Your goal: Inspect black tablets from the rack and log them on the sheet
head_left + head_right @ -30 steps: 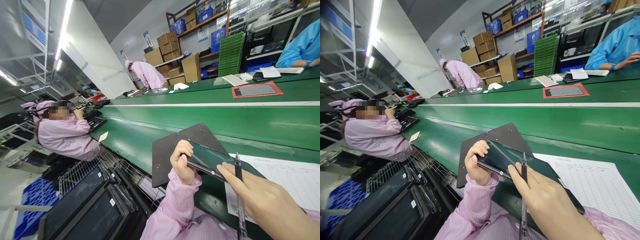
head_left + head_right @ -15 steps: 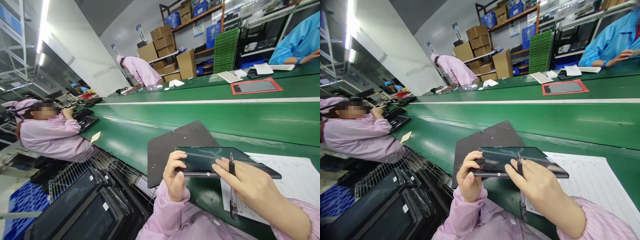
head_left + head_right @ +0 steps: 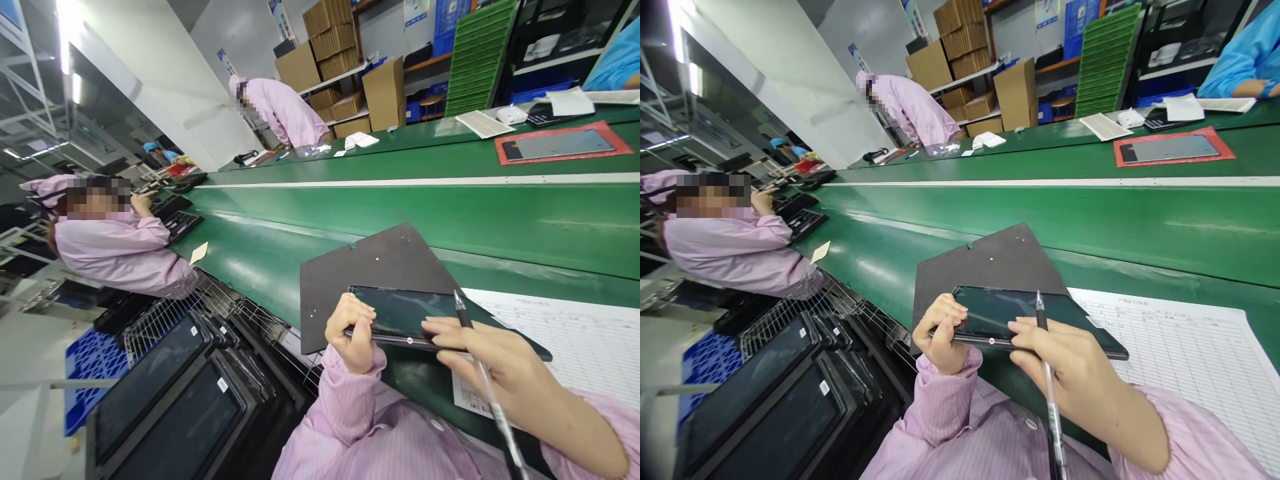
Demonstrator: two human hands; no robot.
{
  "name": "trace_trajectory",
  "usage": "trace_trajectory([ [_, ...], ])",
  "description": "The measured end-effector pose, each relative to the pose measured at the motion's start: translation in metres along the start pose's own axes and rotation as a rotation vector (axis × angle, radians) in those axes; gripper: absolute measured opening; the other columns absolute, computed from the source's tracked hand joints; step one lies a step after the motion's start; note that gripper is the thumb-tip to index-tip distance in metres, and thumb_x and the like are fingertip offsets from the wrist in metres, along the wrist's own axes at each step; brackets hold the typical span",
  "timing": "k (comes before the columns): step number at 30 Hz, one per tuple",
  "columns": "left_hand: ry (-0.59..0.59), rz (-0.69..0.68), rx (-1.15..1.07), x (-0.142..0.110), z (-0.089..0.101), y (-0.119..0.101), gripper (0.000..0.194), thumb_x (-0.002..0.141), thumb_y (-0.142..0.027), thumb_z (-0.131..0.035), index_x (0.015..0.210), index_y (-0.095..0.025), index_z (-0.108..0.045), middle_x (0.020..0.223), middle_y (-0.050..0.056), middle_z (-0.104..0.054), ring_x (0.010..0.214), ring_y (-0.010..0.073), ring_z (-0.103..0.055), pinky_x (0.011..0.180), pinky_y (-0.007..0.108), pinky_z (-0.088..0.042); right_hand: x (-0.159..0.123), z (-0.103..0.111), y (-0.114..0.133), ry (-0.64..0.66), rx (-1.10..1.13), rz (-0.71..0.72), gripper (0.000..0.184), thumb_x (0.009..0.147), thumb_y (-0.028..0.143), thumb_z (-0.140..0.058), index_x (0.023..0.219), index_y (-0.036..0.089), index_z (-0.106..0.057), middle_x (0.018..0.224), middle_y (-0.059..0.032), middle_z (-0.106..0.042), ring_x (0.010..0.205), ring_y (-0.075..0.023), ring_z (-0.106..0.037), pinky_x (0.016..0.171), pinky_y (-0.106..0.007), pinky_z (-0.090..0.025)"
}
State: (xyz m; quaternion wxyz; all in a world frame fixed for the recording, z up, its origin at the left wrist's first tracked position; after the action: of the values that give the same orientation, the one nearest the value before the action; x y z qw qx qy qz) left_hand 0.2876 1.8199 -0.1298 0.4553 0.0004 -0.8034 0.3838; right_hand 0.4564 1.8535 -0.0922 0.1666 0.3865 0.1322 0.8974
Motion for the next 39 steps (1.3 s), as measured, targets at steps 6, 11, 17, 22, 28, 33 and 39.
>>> trace_trajectory([
  [6,0.017,-0.030,0.011,0.000,0.000,-0.003,0.021,0.075,-0.017,-0.049,0.054,-0.017,-0.051,0.051,-0.003,-0.055,0.049,0.0116,-0.051,0.055,0.030,-0.035,0.021,-0.023,-0.019,0.135,0.120,-0.206,0.026,0.090,0.018,-0.041,0.074,0.021,-0.061,0.076,-0.0003,-0.068,0.058,-0.0145,-0.063,0.049,-0.022,-0.050],
  [11,0.039,-0.059,0.035,-0.001,0.002,-0.005,0.021,0.075,-0.015,-0.048,0.054,-0.015,-0.047,0.052,-0.003,-0.055,0.049,0.0100,-0.052,0.055,0.028,-0.036,0.022,-0.042,-0.023,0.280,0.129,-0.225,0.018,0.082,0.011,-0.053,0.068,0.021,-0.060,0.068,0.0011,-0.065,0.066,-0.0164,-0.063,0.052,-0.022,-0.048],
  [17,0.068,-0.030,0.038,-0.001,0.003,0.000,0.022,0.076,-0.016,-0.048,0.054,-0.014,-0.047,0.053,-0.003,-0.055,0.050,0.0102,-0.052,0.057,0.029,-0.037,0.023,-0.044,-0.026,0.334,0.122,-0.223,0.017,0.082,0.011,-0.056,0.070,0.022,-0.061,0.072,0.0009,-0.066,0.065,-0.0150,-0.063,0.053,-0.021,-0.048],
  [22,0.096,-0.035,0.056,0.002,-0.003,-0.002,0.022,0.077,-0.016,-0.049,0.054,-0.015,-0.046,0.053,-0.003,-0.055,0.051,0.0100,-0.053,0.056,0.029,-0.037,0.024,-0.044,-0.028,0.366,0.103,-0.236,0.017,0.081,0.010,-0.059,0.069,0.022,-0.062,0.069,0.0026,-0.065,0.062,-0.0136,-0.063,0.052,-0.020,-0.046],
  [28,0.116,-0.042,0.075,0.003,-0.007,-0.006,0.023,0.076,-0.016,-0.049,0.054,-0.015,-0.045,0.053,-0.003,-0.055,0.051,0.0101,-0.053,0.058,0.030,-0.037,0.026,-0.040,-0.021,0.361,0.041,-0.174,0.017,0.077,0.006,-0.061,0.070,0.022,-0.063,0.071,0.0024,-0.067,0.057,-0.0133,-0.062,0.049,-0.020,-0.042],
  [33,0.116,-0.048,0.066,0.004,-0.008,-0.008,0.022,0.075,-0.014,-0.048,0.053,-0.014,-0.045,0.053,-0.003,-0.055,0.051,0.0097,-0.052,0.057,0.029,-0.037,0.027,-0.041,-0.017,0.393,-0.020,-0.161,0.017,0.082,0.012,-0.055,0.069,0.021,-0.061,0.061,0.0030,-0.062,0.048,-0.0121,-0.057,0.044,-0.020,-0.034],
  [39,0.124,-0.050,0.047,0.005,-0.010,-0.008,0.022,0.075,-0.013,-0.048,0.053,-0.014,-0.046,0.053,-0.003,-0.055,0.051,0.0097,-0.051,0.056,0.028,-0.038,0.026,-0.045,-0.021,0.475,-0.047,-0.197,0.021,0.080,0.011,-0.053,0.061,0.021,-0.055,0.053,0.0046,-0.057,0.041,-0.0112,-0.048,0.043,-0.022,-0.026],
])
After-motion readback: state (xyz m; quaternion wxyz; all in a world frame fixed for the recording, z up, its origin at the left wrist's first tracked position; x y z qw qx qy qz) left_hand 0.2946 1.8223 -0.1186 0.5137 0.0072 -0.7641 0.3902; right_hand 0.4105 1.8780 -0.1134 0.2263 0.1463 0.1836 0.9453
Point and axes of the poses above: each hand's wrist, its own x-axis towards the middle knuckle, its own z-axis out of the back of the hand, y = z × x, the point moved 10 cm from there along x, towards the middle knuckle
